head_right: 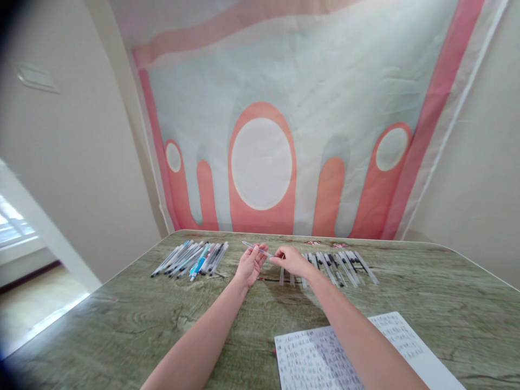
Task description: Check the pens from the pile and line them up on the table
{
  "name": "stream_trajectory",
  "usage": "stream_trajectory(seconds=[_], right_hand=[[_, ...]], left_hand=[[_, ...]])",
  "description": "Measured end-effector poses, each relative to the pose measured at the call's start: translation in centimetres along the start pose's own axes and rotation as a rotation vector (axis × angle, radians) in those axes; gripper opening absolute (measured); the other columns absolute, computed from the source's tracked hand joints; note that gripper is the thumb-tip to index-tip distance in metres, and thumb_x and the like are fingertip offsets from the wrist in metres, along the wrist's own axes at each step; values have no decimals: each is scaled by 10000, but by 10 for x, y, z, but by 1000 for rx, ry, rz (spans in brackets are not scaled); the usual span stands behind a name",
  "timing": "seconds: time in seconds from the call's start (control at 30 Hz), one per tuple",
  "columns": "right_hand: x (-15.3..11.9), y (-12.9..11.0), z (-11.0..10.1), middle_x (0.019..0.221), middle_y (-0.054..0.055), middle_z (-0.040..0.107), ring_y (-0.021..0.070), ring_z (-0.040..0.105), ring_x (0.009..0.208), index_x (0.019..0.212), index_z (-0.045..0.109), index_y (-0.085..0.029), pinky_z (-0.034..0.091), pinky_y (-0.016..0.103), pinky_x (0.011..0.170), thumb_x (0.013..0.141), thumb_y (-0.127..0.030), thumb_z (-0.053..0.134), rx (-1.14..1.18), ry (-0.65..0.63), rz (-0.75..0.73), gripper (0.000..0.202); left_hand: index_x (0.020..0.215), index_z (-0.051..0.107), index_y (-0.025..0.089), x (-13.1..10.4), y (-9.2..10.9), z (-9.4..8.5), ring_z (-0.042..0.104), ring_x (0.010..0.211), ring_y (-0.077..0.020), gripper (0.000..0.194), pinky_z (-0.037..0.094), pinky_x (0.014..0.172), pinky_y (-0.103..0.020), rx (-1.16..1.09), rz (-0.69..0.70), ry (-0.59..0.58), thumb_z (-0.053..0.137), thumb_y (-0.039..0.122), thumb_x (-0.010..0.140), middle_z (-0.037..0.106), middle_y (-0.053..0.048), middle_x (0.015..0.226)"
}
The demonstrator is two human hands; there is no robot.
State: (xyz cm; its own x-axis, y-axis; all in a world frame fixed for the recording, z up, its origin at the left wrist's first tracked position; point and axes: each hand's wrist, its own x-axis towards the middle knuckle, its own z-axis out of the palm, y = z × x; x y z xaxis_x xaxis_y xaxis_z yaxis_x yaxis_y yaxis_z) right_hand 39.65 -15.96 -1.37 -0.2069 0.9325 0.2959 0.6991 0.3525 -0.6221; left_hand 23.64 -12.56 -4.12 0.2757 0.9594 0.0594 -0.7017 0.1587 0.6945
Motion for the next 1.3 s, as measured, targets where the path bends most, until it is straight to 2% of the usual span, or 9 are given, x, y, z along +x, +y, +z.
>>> stream_trajectory(seconds=[0.13, 0.27, 0.33, 0.53, 0.73, 0.93, 1.13, 1.3], right_hand=[[0, -2, 0, 529, 1, 548, 92, 443, 499, 637, 616, -128, 294, 205, 479, 804, -398, 365, 22, -63, -3, 405], [-1, -4, -1, 603, 10, 591, 100, 472, 547, 685, 621, -122, 320, 203, 513, 704, -390, 529, 23, 36, 9, 285], [-1, -5, -2, 625, 11, 597, 103, 476, 555, 717, 622, -118, 328, 202, 516, 672, -409, 562, 35, 51, 24, 300], [-1, -4, -2, 568, 8, 577, 95, 464, 512, 679, 636, -117, 319, 200, 490, 802, -442, 355, 79, -78, 46, 447], [-1, -3, -2, 578, 1, 569, 90, 440, 516, 688, 613, -118, 317, 194, 489, 675, -478, 543, 85, 9, 42, 367], [-1, -4, 0, 585, 19, 579, 97, 471, 506, 662, 605, -111, 351, 205, 499, 793, -512, 328, 225, -116, 88, 505], [-2, -4, -2, 593, 0, 560, 92, 452, 528, 699, 593, -122, 337, 193, 495, 685, -494, 529, 171, 8, 58, 378], [-1, -3, 1, 612, 18, 581, 99, 481, 524, 677, 595, -121, 366, 207, 510, 782, -511, 358, 293, -135, 114, 468]], left_hand=[[843, 481, 149, 1, 0, -1, 567, 947, -164, 176, 430, 851, -328, -10, 2, 13, 591, 208, 720, 620, -65, 923], [819, 487, 150, 1, -1, -3, 575, 931, -164, 191, 433, 847, -321, -29, 3, 8, 617, 214, 696, 626, -58, 912], [798, 488, 149, 2, -1, -3, 580, 919, -159, 185, 434, 845, -320, -28, 3, 6, 623, 220, 692, 630, -55, 897], [754, 484, 151, 1, -1, -4, 591, 887, -144, 184, 447, 824, -303, -21, 4, 11, 633, 231, 681, 637, -47, 882], [705, 470, 143, 1, 0, -3, 611, 808, -132, 210, 476, 746, -252, -19, -2, 63, 656, 225, 655, 642, -54, 830], [687, 458, 143, 1, 1, -2, 617, 761, -122, 217, 484, 688, -221, -14, 12, 81, 659, 216, 652, 643, -53, 804], [683, 452, 145, 0, 1, -1, 616, 754, -116, 222, 483, 682, -210, -24, 13, 91, 664, 202, 647, 643, -51, 783], [693, 463, 141, 2, 0, -3, 616, 725, -108, 211, 487, 667, -206, -8, 21, 109, 661, 199, 650, 641, -52, 784]])
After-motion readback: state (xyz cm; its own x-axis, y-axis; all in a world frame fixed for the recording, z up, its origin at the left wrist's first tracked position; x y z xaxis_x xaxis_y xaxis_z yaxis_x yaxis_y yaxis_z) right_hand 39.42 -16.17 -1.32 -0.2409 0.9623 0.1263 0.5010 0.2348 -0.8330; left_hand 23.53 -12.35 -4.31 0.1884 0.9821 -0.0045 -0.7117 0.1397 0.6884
